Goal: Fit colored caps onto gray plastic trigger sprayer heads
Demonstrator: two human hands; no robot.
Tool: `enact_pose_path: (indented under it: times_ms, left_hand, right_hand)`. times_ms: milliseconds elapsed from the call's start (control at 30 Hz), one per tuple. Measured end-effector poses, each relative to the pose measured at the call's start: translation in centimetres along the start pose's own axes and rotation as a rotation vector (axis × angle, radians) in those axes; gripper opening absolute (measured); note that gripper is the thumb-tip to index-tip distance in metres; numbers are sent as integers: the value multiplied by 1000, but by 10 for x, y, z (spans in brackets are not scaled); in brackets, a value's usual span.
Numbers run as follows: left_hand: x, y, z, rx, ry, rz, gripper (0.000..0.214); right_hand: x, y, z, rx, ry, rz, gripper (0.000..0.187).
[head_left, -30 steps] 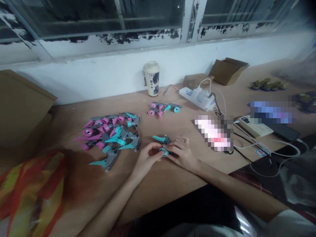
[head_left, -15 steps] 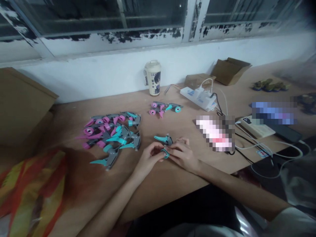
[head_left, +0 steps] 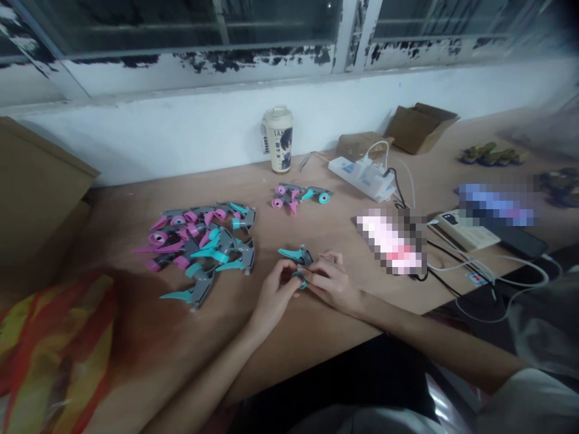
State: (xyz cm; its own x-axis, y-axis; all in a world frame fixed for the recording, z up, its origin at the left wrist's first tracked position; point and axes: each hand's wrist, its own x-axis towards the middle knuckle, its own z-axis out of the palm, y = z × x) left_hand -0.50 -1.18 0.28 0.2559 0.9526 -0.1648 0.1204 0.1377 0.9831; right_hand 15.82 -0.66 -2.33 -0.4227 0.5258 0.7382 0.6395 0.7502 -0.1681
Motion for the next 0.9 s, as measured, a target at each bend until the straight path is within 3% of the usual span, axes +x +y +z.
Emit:
enact_pose_path:
  times_ms: [267,467,667,767,900]
  left_hand:
    - [0,0,2,-6,24,-19,11]
    - [1,2,0,-49,37,-11,9]
    - [1,0,-2,-102,56,-10,21]
    - [-5,-2,-2,-12,196,147,23]
    - [-13,1,0,336,309,445,6]
  right_hand:
    - [4,-4,-2,6,22,-17,19]
    - [1,-2,-1,-12,-43,-8,19]
    - [0,3,-1,67,11,130,10]
    - [3,2,-2,117,68,210,9]
    - [6,1,-4,127,79,258,11]
